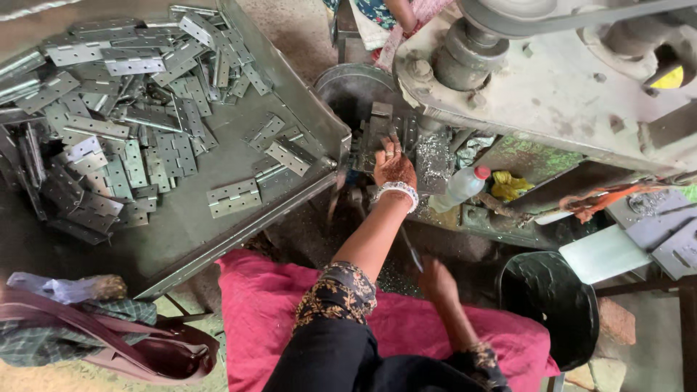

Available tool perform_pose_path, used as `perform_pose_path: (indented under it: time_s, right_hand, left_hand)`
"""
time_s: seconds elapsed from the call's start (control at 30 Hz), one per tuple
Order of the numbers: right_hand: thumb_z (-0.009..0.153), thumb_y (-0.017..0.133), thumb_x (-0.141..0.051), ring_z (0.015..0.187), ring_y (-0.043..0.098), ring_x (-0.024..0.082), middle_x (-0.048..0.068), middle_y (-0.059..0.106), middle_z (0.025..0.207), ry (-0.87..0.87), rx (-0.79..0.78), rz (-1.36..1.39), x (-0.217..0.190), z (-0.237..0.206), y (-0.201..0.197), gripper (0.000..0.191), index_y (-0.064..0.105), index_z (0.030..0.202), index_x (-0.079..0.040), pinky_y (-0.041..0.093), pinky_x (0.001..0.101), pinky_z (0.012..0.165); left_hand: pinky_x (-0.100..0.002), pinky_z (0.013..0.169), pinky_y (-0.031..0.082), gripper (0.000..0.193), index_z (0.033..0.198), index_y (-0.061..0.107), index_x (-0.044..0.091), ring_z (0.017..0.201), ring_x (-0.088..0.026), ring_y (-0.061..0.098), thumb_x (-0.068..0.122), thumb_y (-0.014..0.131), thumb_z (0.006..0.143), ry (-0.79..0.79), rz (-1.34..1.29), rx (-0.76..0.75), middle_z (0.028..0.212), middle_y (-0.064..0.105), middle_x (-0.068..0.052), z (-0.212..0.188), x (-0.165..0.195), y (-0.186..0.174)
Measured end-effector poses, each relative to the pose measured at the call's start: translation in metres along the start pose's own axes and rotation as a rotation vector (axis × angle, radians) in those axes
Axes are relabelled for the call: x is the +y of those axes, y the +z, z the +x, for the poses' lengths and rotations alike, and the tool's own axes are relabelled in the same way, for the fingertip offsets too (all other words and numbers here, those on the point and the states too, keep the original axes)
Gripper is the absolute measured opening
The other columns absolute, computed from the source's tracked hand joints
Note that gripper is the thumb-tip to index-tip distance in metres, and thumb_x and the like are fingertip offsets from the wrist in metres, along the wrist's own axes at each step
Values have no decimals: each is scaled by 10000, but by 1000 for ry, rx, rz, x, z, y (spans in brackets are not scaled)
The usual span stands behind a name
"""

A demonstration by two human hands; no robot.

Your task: The person repeatedly picks up metal hinge pieces from a tray, places them into a press machine, and operates the lever to stamp or shape them. Finished pieces are returned to the tray. The task is performed continuously with both hands.

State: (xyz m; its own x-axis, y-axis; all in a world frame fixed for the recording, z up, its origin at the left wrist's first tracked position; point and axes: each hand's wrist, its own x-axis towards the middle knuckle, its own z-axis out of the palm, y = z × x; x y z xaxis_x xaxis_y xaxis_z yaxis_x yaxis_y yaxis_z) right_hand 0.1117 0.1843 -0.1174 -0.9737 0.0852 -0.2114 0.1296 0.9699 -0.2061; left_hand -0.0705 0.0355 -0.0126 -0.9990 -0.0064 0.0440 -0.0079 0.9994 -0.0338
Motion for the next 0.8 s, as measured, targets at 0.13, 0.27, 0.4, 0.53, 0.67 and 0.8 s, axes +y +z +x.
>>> perform_pose_path:
  time_s: [0.13, 0.27, 0.4, 0.53, 0.67, 0.8]
  right_hand:
    - [915, 632, -420, 971, 720, 408, 202, 738, 1020, -78, 55, 108, 1, -14, 17, 422, 605, 1198, -109, 582, 526, 820]
    - [921, 660, -409, 987, 702, 419, 195, 727, 1046, 55, 4, 11, -8, -22, -10, 427, 600, 1255, -149, 563, 540, 831]
    - [933, 671, -406, 921, 711, 377, 150, 721, 1075, -176, 499, 213, -30, -22, -72, 404, 644, 1226, -130, 550, 501, 753]
    - [957, 673, -381, 912, 729, 336, 112, 736, 1069, -75, 426, 232, -52, -30, -110, 300, 689, 1163, -164, 548, 475, 786]
    - [912, 679, -346, 899, 740, 322, 98, 743, 1074, -60, 368, 284, -59, -33, -116, 286, 692, 1139, -174, 550, 479, 779]
    - [892, 691, -320, 933, 716, 361, 113, 748, 1056, -84, 359, 220, -55, -30, -112, 336, 674, 1188, -160, 544, 495, 781]
  left_hand:
    - [-413, 1067, 326, 424, 1350, 646, 89, 1506, -272, 292, 231, 522, 971, -18, -112, 99, 1669, 293, -104, -11, -7, -6]
    - [-486, 1078, 353, 376, 1277, 671, 68, 1428, -302, 410, 300, 524, 1020, 43, -506, 342, 1551, 488, -112, -60, -54, -8]
    - [-428, 1106, 413, 471, 1397, 606, 106, 1357, -263, 520, 367, 554, 1008, -305, -491, 68, 1450, 583, -119, -82, -152, -5]
    - [-539, 1105, 339, 807, 1489, 469, 23, 1401, -348, 409, 509, 696, 885, -452, -236, 75, 1429, 543, -165, -34, -227, -17]
    - [-502, 1071, 400, 736, 1376, 543, 78, 1391, -361, 409, 474, 792, 808, -484, -304, -201, 1476, 485, -133, -1, -244, -38]
    - [-474, 1014, 521, 365, 1255, 659, 115, 1195, -357, 622, 246, 700, 916, -278, -380, 225, 1265, 658, -156, -26, -236, -17]
